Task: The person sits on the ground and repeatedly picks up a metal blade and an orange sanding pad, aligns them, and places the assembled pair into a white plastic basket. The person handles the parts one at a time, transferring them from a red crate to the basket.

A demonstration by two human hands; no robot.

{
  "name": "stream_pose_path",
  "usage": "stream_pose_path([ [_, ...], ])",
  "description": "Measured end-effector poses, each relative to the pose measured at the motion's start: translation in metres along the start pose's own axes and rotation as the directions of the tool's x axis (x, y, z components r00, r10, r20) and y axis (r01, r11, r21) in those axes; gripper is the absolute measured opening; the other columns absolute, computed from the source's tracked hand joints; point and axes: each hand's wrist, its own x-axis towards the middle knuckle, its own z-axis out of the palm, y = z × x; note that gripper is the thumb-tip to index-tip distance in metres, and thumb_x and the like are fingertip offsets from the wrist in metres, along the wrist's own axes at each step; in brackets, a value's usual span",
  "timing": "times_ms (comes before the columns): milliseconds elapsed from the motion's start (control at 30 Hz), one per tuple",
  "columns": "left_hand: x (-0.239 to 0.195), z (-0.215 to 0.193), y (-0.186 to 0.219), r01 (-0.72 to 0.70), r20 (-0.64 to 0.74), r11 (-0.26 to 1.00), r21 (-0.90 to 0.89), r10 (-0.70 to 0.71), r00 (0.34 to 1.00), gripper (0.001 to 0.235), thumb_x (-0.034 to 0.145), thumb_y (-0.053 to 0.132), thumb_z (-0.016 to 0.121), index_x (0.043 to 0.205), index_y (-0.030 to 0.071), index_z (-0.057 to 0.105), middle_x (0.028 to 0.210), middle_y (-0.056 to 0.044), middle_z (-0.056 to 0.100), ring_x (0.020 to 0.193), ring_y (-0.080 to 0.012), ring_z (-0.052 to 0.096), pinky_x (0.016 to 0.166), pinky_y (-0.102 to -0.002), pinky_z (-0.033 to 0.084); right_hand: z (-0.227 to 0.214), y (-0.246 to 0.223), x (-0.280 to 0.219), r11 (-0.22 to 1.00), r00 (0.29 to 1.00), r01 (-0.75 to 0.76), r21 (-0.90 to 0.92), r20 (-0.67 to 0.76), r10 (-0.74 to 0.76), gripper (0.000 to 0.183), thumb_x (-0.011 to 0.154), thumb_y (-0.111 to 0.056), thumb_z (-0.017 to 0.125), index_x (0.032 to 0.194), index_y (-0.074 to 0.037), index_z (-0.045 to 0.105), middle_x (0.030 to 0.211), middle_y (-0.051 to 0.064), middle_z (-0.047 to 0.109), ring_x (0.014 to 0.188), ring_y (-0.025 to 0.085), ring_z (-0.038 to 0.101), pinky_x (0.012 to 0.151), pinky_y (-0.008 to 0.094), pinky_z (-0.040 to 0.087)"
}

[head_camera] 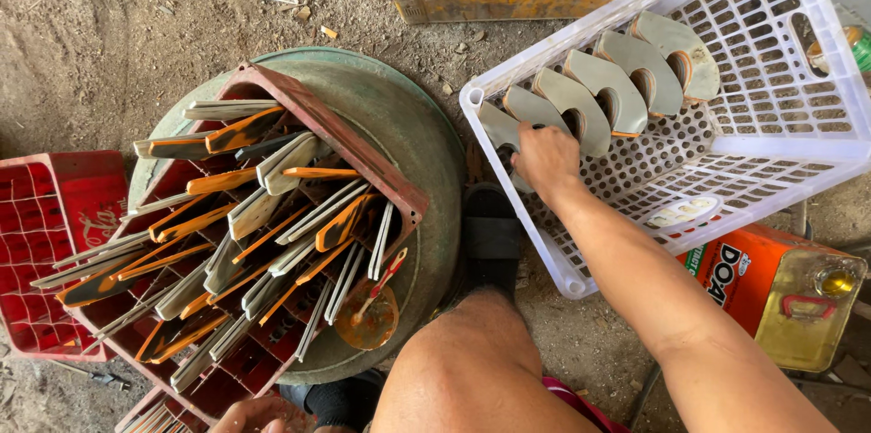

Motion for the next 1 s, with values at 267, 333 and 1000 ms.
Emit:
stream_pose_path([
  [267,-0.004,-0.001,-0.006,-0.001,0.009,1.000,0.002,0.001,1.000,0.050,0.083,0.042,0.078,0.110,0.001,0.075,0.094,-0.017,0.079,0.096,-0.0283,0.079,0.092,-0.042,0.064,0.003,0.000,0.001,1.000,1.000,0.022,-0.004,0.010,-0.022,0.041,0.084,-0.031,0.082,0.108,0.000,0.069,0.084,0.021,0.074,0.090,0.037,0.073,0.076,0.048,0.060],
  [333,-0.010,0.005,-0.006,-0.004,0.016,1.000,0.000,0.004,1.000,0.050,0.083,0.043,0.079,0.110,0.001,0.075,0.094,-0.017,0.079,0.096,-0.0281,0.079,0.092,-0.042,0.064,0.001,0.000,0.001,1.000,1.000,0.024,0.008,0.017,-0.024,0.040,0.086,-0.032,0.080,0.108,-0.001,0.069,0.086,0.021,0.074,0.091,0.037,0.073,0.077,0.049,0.060],
  [1000,-0.158,-0.102,0.248,-0.448,0.111,0.865,0.224,0.434,0.894,0.040,0.093,0.038,0.066,0.113,0.004,0.065,0.105,-0.019,0.072,0.099,-0.0408,0.066,0.081,-0.051,0.052,-0.154,-0.022,0.038,0.904,0.935,0.352,0.244,-0.149,-0.323,0.037,0.104,-0.038,0.069,0.103,-0.001,0.073,0.089,0.019,0.070,0.081,0.034,0.065,0.074,0.047,0.053],
])
